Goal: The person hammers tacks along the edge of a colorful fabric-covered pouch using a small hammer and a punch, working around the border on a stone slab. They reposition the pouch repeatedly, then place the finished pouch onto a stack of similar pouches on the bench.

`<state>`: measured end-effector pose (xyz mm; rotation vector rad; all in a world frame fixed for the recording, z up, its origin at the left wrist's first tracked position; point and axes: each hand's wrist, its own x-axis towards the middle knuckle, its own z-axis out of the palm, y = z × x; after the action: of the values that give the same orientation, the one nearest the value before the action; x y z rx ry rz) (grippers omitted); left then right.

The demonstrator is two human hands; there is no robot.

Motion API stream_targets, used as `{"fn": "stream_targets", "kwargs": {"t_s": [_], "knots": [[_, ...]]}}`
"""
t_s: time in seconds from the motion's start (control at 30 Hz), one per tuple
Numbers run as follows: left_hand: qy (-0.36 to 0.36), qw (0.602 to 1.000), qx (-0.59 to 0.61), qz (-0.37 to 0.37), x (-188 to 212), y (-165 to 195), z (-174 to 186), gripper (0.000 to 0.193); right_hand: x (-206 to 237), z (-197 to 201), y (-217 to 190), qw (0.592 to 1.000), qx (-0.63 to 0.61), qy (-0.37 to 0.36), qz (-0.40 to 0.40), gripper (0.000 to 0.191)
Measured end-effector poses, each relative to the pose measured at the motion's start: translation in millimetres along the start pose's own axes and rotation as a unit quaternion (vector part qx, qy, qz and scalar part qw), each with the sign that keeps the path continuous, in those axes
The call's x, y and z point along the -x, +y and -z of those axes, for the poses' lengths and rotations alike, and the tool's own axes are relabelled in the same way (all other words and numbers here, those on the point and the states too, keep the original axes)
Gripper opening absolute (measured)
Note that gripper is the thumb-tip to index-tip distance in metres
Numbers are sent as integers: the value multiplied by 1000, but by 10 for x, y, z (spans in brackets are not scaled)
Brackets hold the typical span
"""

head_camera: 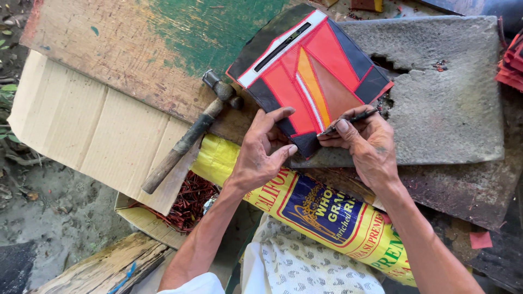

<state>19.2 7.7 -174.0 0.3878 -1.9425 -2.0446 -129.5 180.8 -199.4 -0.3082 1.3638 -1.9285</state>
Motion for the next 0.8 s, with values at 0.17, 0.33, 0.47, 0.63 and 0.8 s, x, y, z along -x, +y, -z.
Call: {"fn": "stream_targets", "kwargs": {"t_s": [0.17, 0.33, 0.47, 0.63, 0.8], "knots": [[9, 1000, 2, 26, 2, -3, -15, 61, 22, -1, 15, 1000, -3, 20, 9, 18], [29, 996, 65, 57, -21, -81, 11, 63, 30, 42, 38, 998, -60, 8, 21, 18], [39, 983, 135, 122, 0, -127, 13, 62, 32, 106, 31, 994, -109, -2, 11, 16], [28, 978, 195, 70, 1, -142, -61, 64, 35, 153, 32, 994, -113, -7, 11, 12], [35, 987, 150, 50, -21, -130, -113, 67, 28, 169, 48, 993, -118, -6, 16, 12]]}}
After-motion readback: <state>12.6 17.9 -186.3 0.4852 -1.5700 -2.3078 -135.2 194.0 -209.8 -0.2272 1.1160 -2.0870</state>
